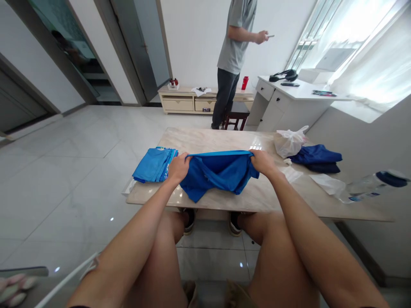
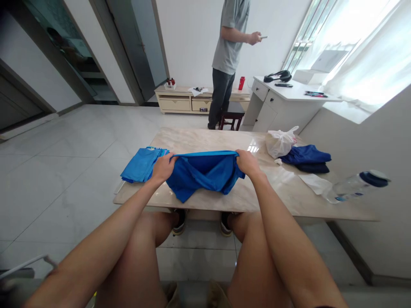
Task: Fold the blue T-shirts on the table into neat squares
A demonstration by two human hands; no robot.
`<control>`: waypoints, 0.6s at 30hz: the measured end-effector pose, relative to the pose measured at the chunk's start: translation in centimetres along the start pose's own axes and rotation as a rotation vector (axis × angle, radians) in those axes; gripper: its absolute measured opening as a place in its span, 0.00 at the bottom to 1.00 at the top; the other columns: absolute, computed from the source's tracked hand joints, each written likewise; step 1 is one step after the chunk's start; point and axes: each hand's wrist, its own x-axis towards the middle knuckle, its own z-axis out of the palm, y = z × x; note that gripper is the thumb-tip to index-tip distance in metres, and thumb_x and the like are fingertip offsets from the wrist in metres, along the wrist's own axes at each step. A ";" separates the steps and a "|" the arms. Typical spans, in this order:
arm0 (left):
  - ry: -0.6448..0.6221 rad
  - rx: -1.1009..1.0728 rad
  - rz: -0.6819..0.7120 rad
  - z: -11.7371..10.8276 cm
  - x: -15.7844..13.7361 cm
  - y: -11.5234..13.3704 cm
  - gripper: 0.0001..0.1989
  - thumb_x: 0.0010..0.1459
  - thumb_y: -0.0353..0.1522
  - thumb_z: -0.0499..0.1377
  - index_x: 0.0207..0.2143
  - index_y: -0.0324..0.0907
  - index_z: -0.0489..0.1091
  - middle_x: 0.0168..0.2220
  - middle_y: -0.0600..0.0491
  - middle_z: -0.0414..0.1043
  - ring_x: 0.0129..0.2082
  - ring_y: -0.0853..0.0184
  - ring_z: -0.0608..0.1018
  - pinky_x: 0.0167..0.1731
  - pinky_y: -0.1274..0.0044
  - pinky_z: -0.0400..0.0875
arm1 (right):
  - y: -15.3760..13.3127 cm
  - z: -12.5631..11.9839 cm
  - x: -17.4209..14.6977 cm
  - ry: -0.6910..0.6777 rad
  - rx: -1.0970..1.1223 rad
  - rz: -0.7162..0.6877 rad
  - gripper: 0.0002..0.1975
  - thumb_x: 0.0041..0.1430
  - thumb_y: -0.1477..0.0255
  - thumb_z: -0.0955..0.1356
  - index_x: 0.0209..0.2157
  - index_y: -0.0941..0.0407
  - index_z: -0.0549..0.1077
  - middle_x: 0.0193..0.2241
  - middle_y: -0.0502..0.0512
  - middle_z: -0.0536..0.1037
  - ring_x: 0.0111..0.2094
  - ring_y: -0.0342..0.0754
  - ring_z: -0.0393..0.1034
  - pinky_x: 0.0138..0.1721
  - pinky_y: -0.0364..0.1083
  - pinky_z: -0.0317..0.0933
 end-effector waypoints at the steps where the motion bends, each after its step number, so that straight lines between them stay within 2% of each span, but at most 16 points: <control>1: -0.003 0.024 -0.016 0.0 0.0 -0.1 0.18 0.80 0.40 0.53 0.55 0.47 0.81 0.53 0.44 0.86 0.55 0.50 0.84 0.48 0.70 0.70 | 0.3 0.1 0.2 0.020 0.003 0.004 0.22 0.70 0.77 0.62 0.58 0.54 0.82 0.54 0.66 0.85 0.55 0.62 0.78 0.50 0.50 0.67; 5: -0.014 0.052 -0.034 -0.1 0.3 -0.1 0.19 0.80 0.41 0.51 0.54 0.47 0.80 0.52 0.43 0.86 0.53 0.50 0.84 0.46 0.70 0.70 | 1.2 0.1 0.4 0.098 0.010 0.027 0.22 0.71 0.75 0.61 0.58 0.54 0.82 0.51 0.66 0.86 0.52 0.62 0.79 0.48 0.50 0.66; 10: -0.042 0.027 0.025 0.6 0.9 -0.4 0.19 0.80 0.40 0.51 0.53 0.45 0.80 0.52 0.43 0.86 0.53 0.51 0.83 0.49 0.70 0.70 | 2.4 0.5 -0.3 0.076 0.002 -0.015 0.19 0.69 0.76 0.61 0.50 0.56 0.83 0.47 0.67 0.86 0.49 0.61 0.78 0.44 0.49 0.63; 14: -0.111 0.027 0.073 1.4 1.3 -0.7 0.18 0.78 0.41 0.54 0.48 0.43 0.82 0.51 0.42 0.86 0.52 0.50 0.84 0.47 0.70 0.71 | 3.7 1.1 -0.6 0.072 0.023 -0.043 0.16 0.68 0.78 0.62 0.43 0.56 0.82 0.46 0.65 0.86 0.47 0.59 0.78 0.42 0.47 0.61; 18: -0.147 0.027 0.099 1.9 1.3 -0.6 0.18 0.76 0.42 0.56 0.44 0.43 0.83 0.47 0.42 0.86 0.49 0.50 0.84 0.46 0.70 0.72 | 4.2 1.4 -0.7 0.057 0.067 -0.074 0.15 0.66 0.79 0.62 0.40 0.56 0.80 0.44 0.63 0.86 0.46 0.57 0.78 0.42 0.46 0.61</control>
